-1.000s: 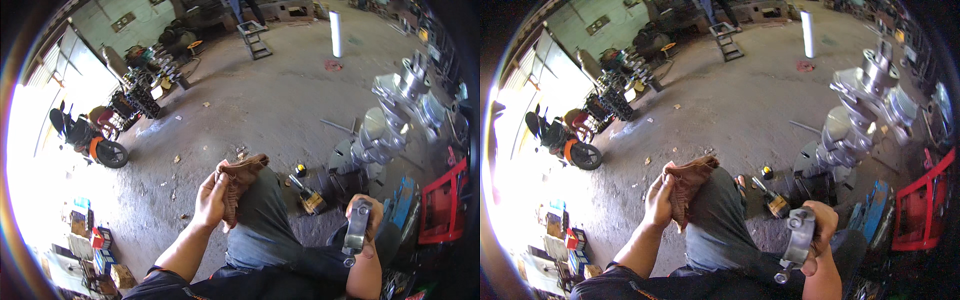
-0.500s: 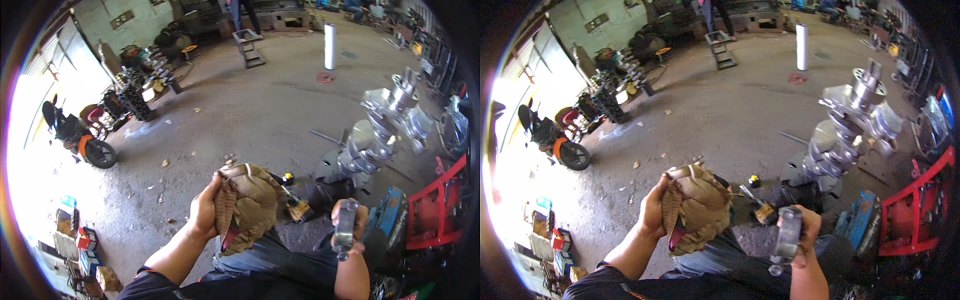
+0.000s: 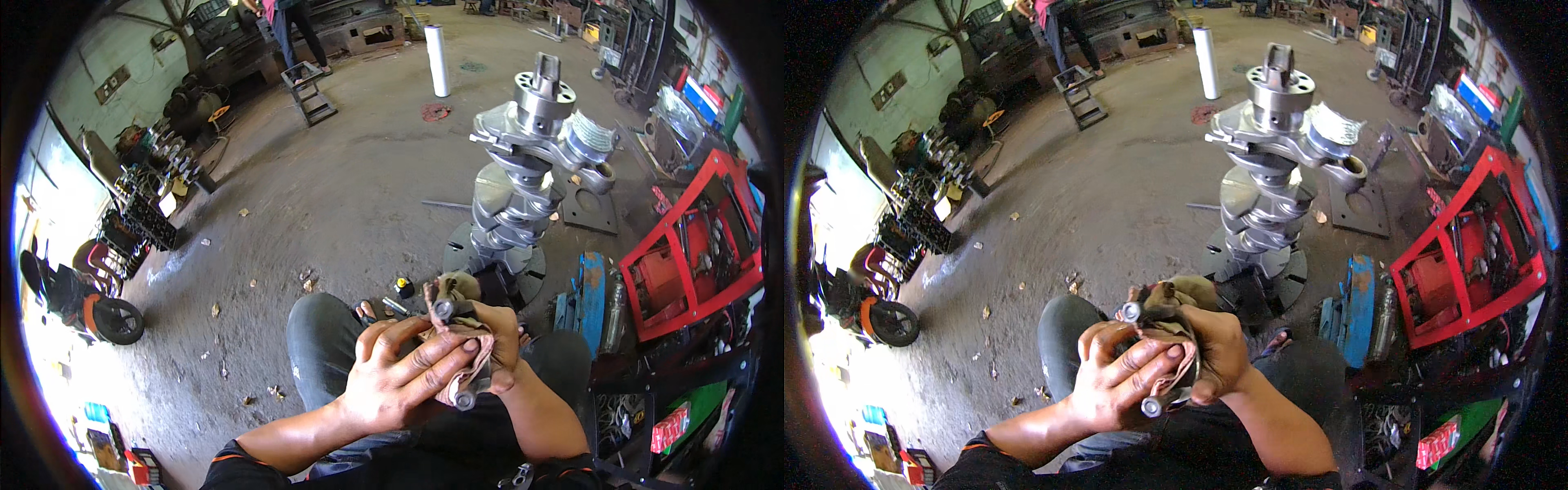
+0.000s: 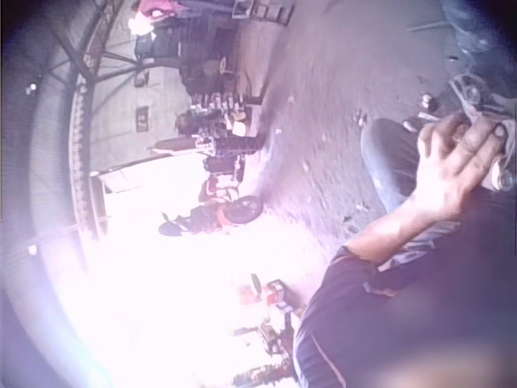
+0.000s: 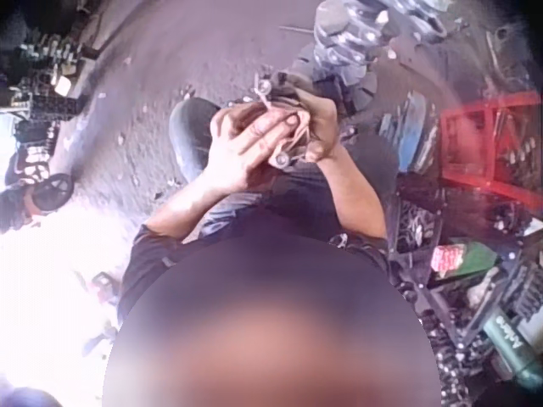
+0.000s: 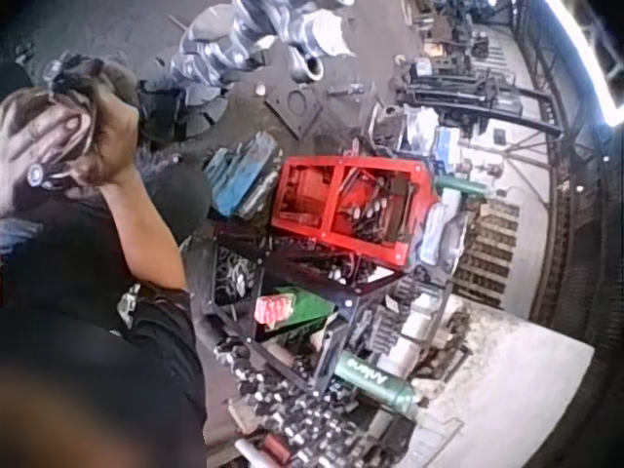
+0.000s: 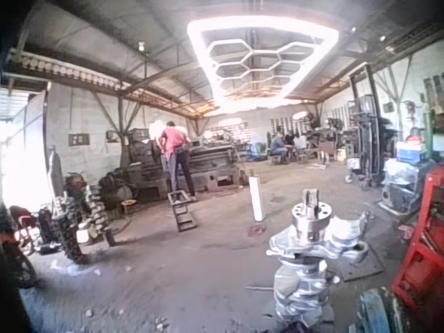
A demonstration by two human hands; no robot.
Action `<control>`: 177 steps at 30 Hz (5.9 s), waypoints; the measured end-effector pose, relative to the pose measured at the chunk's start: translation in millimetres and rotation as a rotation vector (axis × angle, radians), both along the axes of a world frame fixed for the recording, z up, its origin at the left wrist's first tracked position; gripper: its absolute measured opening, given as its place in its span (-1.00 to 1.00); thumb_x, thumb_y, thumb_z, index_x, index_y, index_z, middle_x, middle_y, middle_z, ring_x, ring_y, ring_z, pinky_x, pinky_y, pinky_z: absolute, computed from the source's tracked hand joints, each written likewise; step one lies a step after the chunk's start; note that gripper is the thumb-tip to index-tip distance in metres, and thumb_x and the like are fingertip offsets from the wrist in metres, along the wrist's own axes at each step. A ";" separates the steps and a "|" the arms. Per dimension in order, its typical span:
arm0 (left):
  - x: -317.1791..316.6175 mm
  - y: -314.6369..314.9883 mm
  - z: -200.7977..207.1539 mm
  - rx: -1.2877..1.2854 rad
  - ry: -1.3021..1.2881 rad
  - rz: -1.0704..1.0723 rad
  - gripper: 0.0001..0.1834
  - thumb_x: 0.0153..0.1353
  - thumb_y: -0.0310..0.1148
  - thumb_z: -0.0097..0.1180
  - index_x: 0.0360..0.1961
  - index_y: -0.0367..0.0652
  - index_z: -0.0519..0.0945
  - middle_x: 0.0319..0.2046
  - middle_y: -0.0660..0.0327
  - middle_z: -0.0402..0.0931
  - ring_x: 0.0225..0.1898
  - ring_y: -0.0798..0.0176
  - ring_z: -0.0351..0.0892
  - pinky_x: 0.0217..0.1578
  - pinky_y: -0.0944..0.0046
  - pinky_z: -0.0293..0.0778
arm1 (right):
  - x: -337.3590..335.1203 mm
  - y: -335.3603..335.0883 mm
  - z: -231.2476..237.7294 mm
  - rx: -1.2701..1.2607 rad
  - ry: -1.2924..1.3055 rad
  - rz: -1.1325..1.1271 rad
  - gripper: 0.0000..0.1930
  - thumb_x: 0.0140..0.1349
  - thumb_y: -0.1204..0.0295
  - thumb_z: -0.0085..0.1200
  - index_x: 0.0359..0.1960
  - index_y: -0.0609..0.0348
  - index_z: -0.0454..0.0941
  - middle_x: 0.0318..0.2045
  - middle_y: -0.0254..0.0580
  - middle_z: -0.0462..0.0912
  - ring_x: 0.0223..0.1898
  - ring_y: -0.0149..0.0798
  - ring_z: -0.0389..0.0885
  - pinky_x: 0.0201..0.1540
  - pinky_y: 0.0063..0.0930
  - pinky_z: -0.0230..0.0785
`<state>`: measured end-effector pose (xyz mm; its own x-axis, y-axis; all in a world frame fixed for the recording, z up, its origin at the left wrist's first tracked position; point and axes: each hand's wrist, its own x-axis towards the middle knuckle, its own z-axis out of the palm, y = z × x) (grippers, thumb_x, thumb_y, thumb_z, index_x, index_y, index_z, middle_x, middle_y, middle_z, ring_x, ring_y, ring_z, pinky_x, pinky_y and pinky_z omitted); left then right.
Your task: The person assembles a crankshaft by attaching a connecting rod, tightening it with a cordless impact driver, and then cleaning the rod with a cloth. The crankshaft is held in a vertical stand during the process.
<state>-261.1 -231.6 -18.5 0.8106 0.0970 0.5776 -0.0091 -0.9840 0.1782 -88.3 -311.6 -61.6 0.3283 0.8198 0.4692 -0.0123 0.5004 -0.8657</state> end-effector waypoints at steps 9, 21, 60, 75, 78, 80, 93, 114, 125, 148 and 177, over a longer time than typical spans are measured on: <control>3.1 -7.9 -5.2 -0.507 -0.024 -0.216 -0.51 0.08 -0.33 0.28 0.08 -0.19 0.61 0.12 0.11 0.58 0.13 0.01 0.56 0.22 -0.03 0.28 | 20.4 -6.0 16.8 -0.043 -0.565 -0.165 -0.14 -0.57 -0.39 0.46 -0.44 0.13 0.50 -0.57 -0.14 0.53 -0.54 0.00 0.59 -0.49 -0.24 0.42; 6.4 13.3 4.1 -0.358 0.141 -0.278 -0.38 0.05 -0.39 0.36 0.16 -0.30 0.47 0.18 -0.11 0.49 0.22 -0.13 0.49 0.23 -0.17 0.33 | 16.2 -2.3 9.4 -0.116 -0.366 -0.083 -0.12 -0.26 -0.44 0.31 -0.16 0.13 0.62 -0.44 -0.04 0.66 -0.38 0.09 0.70 -0.32 -0.22 0.53; -61.3 8.7 -16.1 -1.921 0.041 -0.198 -0.42 0.13 -0.50 0.24 0.21 -0.30 0.43 0.18 0.00 0.47 0.18 0.12 0.52 0.27 0.12 0.39 | 25.0 -5.4 9.1 0.000 -0.658 -0.293 -0.03 -0.57 -0.55 0.31 -0.39 0.15 0.50 -0.60 -0.10 0.50 -0.57 0.04 0.57 -0.50 -0.21 0.41; 16.3 22.3 -4.9 -0.389 0.133 -0.359 -0.16 -0.06 -0.38 0.41 0.30 -0.31 0.36 0.30 -0.17 0.33 0.13 -0.17 0.58 0.00 0.07 0.60 | 12.6 2.6 1.0 0.017 -0.201 -0.167 0.03 -0.26 -0.56 0.19 -0.09 0.22 0.60 -0.39 -0.11 0.65 -0.37 -0.04 0.72 -0.31 -0.30 0.53; 26.7 28.8 -5.7 -0.309 0.118 -0.318 -0.13 -0.12 -0.42 0.41 0.30 -0.28 0.37 0.30 -0.15 0.32 0.05 -0.19 0.62 -0.06 0.09 0.63 | 14.7 1.0 2.5 -0.092 -0.253 -0.279 -0.02 -0.14 -0.54 0.13 -0.07 0.23 0.58 -0.36 -0.02 0.66 -0.33 0.02 0.73 -0.29 -0.26 0.53; 30.2 36.2 -3.9 -0.109 0.116 -0.254 -0.18 -0.11 -0.40 0.36 0.28 -0.20 0.42 0.30 -0.07 0.36 -0.25 0.06 0.70 -0.26 0.16 0.62 | 13.4 2.6 3.2 -0.107 -0.198 -0.260 0.00 -0.12 -0.55 0.11 -0.05 0.24 0.57 -0.37 -0.01 0.66 -0.32 0.04 0.73 -0.28 -0.25 0.53; 44.2 43.1 -5.8 0.153 0.202 -0.086 -0.26 -0.10 -0.39 0.27 0.23 -0.19 0.43 0.28 -0.08 0.38 -0.21 0.04 0.68 -0.31 0.07 0.61 | 14.4 0.8 5.8 -0.183 -0.225 -0.285 -0.04 -0.13 -0.53 0.13 -0.05 0.18 0.57 -0.39 0.05 0.66 -0.31 0.18 0.69 -0.29 -0.14 0.54; 6.2 28.2 9.9 -0.955 -0.360 -0.012 -0.57 0.41 -0.35 -0.15 0.14 -0.50 0.45 0.20 -0.19 0.44 0.23 -0.13 0.47 0.28 0.05 0.31 | 18.0 -8.0 11.6 -0.091 -0.336 -0.317 -0.05 -0.40 -0.47 0.37 -0.25 0.22 0.59 -0.51 -0.10 0.61 -0.51 -0.01 0.66 -0.42 -0.28 0.50; 23.0 30.7 12.6 -0.126 -0.068 0.018 -0.39 -0.14 -0.38 0.34 0.06 -0.21 0.62 0.09 -0.05 0.56 -0.04 -0.01 0.66 -0.09 0.11 0.52 | 7.6 -4.0 4.3 -0.173 -0.254 -0.262 -0.10 -0.27 -0.50 0.27 -0.27 0.17 0.58 -0.49 -0.06 0.63 -0.46 0.06 0.68 -0.40 -0.23 0.52; 16.4 65.4 29.6 -0.908 0.076 -0.578 -0.59 0.20 -0.47 0.27 0.10 -0.23 0.57 0.17 -0.23 0.48 0.15 -0.18 0.56 0.05 0.09 0.50 | 12.5 -22.0 -6.6 -0.333 0.527 0.698 0.18 -0.18 -0.74 -0.27 -0.03 0.27 0.51 -0.40 -0.32 0.57 -0.61 -0.53 0.41 -0.62 -0.64 0.18; 8.6 14.2 48.5 -0.590 -0.153 0.032 -0.45 -0.12 -0.50 0.44 -0.03 -0.24 0.53 -0.03 -0.05 0.61 0.02 -0.08 0.64 0.04 0.08 0.55 | 6.1 0.6 12.6 -0.296 -0.043 -0.179 0.20 -0.33 -0.73 -0.07 -0.11 0.32 0.59 -0.33 -0.13 0.71 -0.20 -0.29 0.70 -0.13 -0.35 0.51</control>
<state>-252.5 -217.4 30.0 0.7143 0.4591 0.5282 -0.0496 -0.7196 0.6926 -82.3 -311.0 -49.0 0.4641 0.8536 0.2367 0.0928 0.2189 -0.9713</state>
